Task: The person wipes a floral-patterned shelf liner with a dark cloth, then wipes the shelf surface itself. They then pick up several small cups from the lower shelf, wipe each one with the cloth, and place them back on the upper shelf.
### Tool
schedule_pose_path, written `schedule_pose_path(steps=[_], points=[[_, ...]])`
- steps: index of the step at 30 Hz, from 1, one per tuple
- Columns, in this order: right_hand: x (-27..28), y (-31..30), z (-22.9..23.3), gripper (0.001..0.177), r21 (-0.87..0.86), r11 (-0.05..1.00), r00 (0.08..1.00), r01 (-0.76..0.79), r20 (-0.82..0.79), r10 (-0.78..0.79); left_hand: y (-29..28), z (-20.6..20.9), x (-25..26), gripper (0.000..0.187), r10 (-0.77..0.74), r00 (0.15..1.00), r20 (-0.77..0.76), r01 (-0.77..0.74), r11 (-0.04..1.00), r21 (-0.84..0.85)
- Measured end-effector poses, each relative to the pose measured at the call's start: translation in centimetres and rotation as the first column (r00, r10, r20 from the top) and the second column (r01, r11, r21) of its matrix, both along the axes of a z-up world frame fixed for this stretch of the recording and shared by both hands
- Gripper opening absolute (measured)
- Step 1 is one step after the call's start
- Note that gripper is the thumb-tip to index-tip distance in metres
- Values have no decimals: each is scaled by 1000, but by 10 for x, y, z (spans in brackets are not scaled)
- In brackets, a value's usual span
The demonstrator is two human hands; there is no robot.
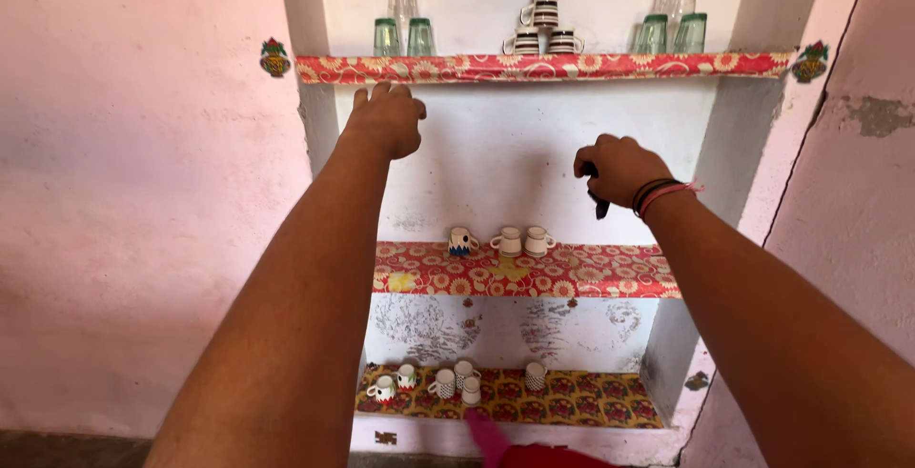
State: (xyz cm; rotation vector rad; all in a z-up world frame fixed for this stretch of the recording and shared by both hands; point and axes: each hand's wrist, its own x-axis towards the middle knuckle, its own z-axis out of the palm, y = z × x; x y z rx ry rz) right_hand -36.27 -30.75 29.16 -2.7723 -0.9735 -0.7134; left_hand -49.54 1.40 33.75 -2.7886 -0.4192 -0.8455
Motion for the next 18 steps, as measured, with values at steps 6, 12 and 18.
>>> schedule_pose_path(steps=[6, 12, 18], points=[[22, 35, -16, 26, -15, 999, 999, -42, -21, 41, 28, -21, 20, 48, 37, 998, -52, -38, 999, -3], [111, 66, -79, 28, -75, 997, 993, -18, -119, 9, 51, -94, 111, 46, 56, 974, -220, -58, 998, -1], [240, 95, -195, 47, -124, 988, 986, 93, -126, -109, 52, -224, 261, 50, -95, 943, -319, 61, 992, -115]])
